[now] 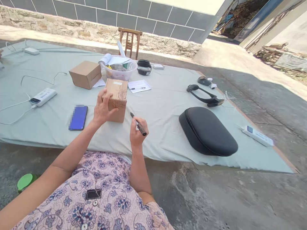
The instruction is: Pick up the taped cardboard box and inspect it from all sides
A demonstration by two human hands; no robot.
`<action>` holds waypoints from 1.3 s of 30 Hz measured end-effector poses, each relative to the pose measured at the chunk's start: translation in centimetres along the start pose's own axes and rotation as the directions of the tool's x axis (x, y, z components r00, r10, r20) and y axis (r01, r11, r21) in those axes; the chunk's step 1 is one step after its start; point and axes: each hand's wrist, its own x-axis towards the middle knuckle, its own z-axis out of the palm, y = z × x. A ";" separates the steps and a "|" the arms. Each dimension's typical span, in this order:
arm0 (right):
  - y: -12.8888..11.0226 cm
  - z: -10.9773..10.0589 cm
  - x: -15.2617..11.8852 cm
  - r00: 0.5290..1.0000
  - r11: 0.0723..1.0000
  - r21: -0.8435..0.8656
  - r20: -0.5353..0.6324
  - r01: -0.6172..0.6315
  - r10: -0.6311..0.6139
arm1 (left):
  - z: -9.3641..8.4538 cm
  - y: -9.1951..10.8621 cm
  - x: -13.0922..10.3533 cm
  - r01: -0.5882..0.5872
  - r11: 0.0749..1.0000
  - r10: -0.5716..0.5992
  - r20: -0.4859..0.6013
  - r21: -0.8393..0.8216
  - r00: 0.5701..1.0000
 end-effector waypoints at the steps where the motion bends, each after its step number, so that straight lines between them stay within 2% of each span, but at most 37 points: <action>1: 0.3 0.0 0.2 0.999 1.000 -0.017 -0.040 -0.007 0.006 | 0.1 0.0 0.0 -0.001 1.000 0.001 -0.002 0.001 1.000; 3: 0.3 0.2 0.6 1.000 1.000 0.017 -0.019 -0.002 0.002 | 0.3 -0.1 -0.1 -0.012 1.000 0.012 -0.013 -0.001 1.000; 6: -0.2 0.9 0.6 0.991 0.987 0.156 0.126 0.022 -0.042 | 0.6 -0.4 -0.1 -0.034 0.999 0.033 -0.031 -0.008 0.999; 8: -0.6 1.3 0.0 0.985 0.970 0.242 0.159 0.026 -0.066 | 0.8 -0.6 -0.1 -0.044 0.999 0.043 -0.044 -0.008 0.998; 10: -0.6 1.3 -0.7 0.993 0.956 0.292 0.107 0.011 -0.044 | 1.0 -0.8 -0.2 -0.054 0.999 0.053 -0.060 -0.008 0.997; 12: 0.0 1.0 -1.1 0.999 0.959 0.280 -0.002 -0.032 0.033 | 1.2 -0.9 -0.3 -0.064 0.998 0.063 -0.077 -0.018 0.995; 15: 1.7 0.1 -0.9 0.973 0.981 0.152 -0.178 -0.122 0.148 | 1.6 -1.2 -0.5 -0.077 0.996 0.072 -0.103 -0.047 0.992; 17: 3.3 -0.2 -0.6 0.962 0.984 0.032 -0.207 -0.178 0.180 | 1.9 -1.3 -0.7 -0.084 0.994 0.075 -0.118 -0.069 0.990; 19: 5.1 -0.1 -0.4 0.971 0.969 -0.108 -0.111 -0.222 0.211 | 2.2 -1.5 -1.0 -0.084 0.992 0.072 -0.124 -0.096 0.990; 21: 6.6 0.3 -0.6 0.955 0.924 -0.277 0.056 -0.265 0.290 | 2.5 -1.8 -1.6 -0.081 0.986 0.065 -0.112 -0.145 0.992; 24: 8.0 1.0 -1.5 0.852 0.786 -0.537 0.215 -0.305 0.478 | 2.3 -2.8 -2.8 -0.059 0.967 0.039 -0.086 -0.249 0.996; 26: 8.3 1.3 -2.2 0.794 0.706 -0.647 0.250 -0.289 0.554 | 1.4 -4.0 -3.4 0.021 0.960 -0.048 -0.087 -0.281 0.995; 27: 8.3 1.3 -2.5 0.780 0.683 -0.680 0.263 -0.268 0.568 | 0.7 -4.8 -3.6 0.093 0.958 -0.122 -0.094 -0.272 0.988; 28: 8.3 1.4 -2.7 0.773 0.669 -0.702 0.274 -0.245 0.571 | -0.3 -5.7 -3.7 0.184 0.953 -0.215 -0.108 -0.240 0.971; 30: 8.2 1.5 -3.1 0.775 0.658 -0.726 0.293 -0.201 0.560 | -2.4 -7.8 -3.8 0.382 0.914 -0.400 -0.153 -0.134 0.904; 33: 8.3 1.7 -3.4 0.788 0.656 -0.737 0.303 -0.163 0.536 | -5.1 -10.9 -4.2 0.622 0.779 -0.603 -0.181 0.075 0.777; 35: 8.4 1.9 -3.5 0.793 0.662 -0.732 0.303 -0.161 0.528 | -5.9 -12.3 -4.7 0.708 0.682 -0.693 -0.149 0.183 0.705; 37: 8.7 2.0 -3.5 0.795 0.671 -0.721 0.299 -0.175 0.528 | -5.9 -13.1 -5.4 0.720 0.643 -0.722 -0.109 0.260 0.684; 39: 8.9 2.0 -3.5 0.796 0.681 -0.705 0.290 -0.198 0.531 | -5.3 -13.4 -5.9 0.703 0.651 -0.715 -0.079 0.284 0.694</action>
